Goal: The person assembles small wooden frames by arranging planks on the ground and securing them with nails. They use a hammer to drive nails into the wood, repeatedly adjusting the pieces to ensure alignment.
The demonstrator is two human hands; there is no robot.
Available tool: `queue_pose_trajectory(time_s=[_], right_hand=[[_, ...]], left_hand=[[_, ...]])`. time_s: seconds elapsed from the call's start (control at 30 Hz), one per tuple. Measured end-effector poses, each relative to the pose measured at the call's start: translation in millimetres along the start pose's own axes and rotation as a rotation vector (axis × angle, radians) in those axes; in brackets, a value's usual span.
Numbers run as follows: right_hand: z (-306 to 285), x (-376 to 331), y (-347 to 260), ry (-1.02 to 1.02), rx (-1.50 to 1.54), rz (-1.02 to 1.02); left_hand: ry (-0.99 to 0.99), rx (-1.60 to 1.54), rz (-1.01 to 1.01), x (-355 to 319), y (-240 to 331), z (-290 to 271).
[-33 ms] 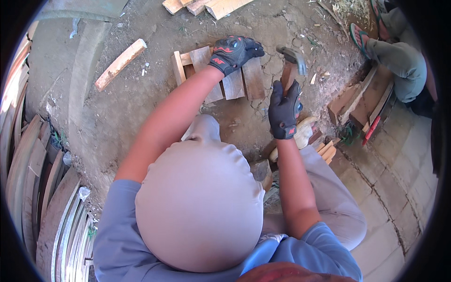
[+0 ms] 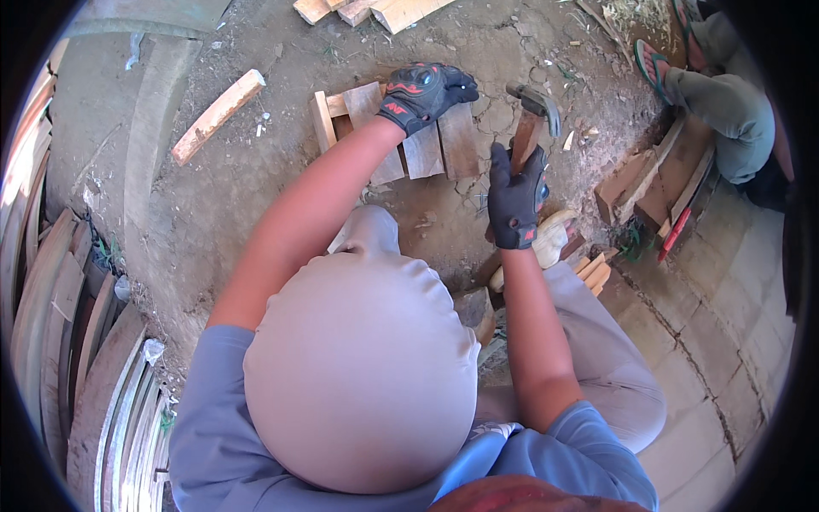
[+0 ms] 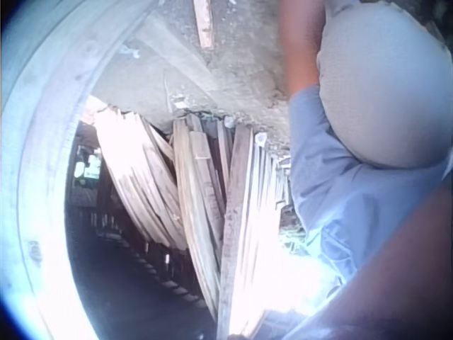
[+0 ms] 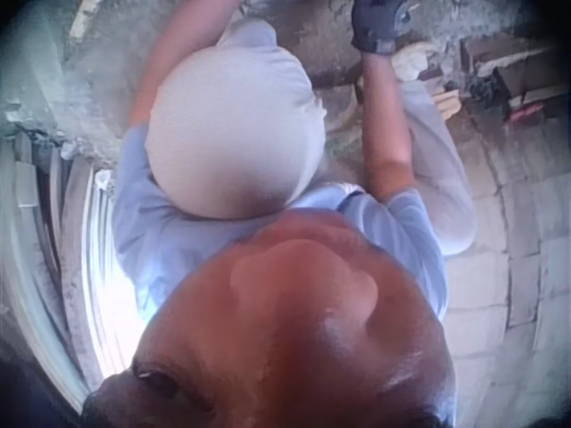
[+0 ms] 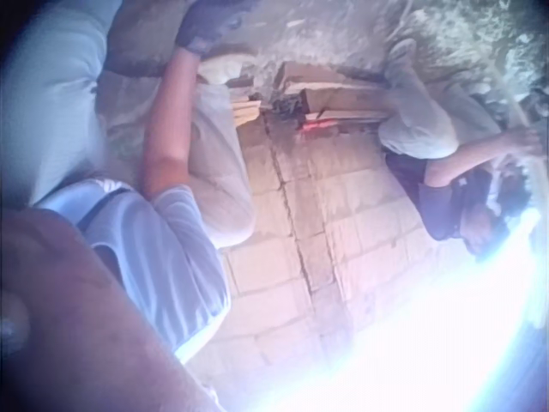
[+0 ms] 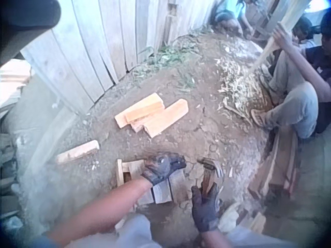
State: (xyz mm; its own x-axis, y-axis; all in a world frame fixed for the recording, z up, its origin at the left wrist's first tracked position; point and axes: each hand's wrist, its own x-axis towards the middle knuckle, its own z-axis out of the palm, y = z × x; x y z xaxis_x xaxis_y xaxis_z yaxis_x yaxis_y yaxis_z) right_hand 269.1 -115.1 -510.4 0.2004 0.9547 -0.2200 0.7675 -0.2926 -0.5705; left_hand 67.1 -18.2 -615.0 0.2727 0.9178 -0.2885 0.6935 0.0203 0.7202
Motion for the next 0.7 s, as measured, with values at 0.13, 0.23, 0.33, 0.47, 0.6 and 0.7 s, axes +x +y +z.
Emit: queue_pose_trajectory(time_s=[0.13, 0.23, 0.33, 0.47, 0.6, 0.7], right_hand=[[9.0, 11.5, 8.2, -0.077, 0.087, 0.166], [22.4, 19.6, 25.3, -0.128, 0.308, 0.301], [35.7, 26.9, 11.6, -0.217, 0.519, 0.453], [48.6, 38.2, 33.2, -0.239, 0.584, 0.461], [40.5, 45.6, 20.5, -0.237, 0.557, 0.541], [49.3, 53.4, 30.3, -0.184, 0.417, 0.475]], left_hand=[[0.361, 0.103, 0.252, -17.6, 6.7, -3.1], [0.497, 0.036, 0.166, -52.0, 29.3, -14.1], [0.380, 0.241, 0.486, -104.4, 16.4, 1.7], [-0.010, 0.300, 0.709, -106.1, 22.9, 9.4], [0.075, 0.399, 0.765, -90.8, 15.8, 24.8], [0.063, 0.308, 0.688, -86.9, 17.6, 35.4]])
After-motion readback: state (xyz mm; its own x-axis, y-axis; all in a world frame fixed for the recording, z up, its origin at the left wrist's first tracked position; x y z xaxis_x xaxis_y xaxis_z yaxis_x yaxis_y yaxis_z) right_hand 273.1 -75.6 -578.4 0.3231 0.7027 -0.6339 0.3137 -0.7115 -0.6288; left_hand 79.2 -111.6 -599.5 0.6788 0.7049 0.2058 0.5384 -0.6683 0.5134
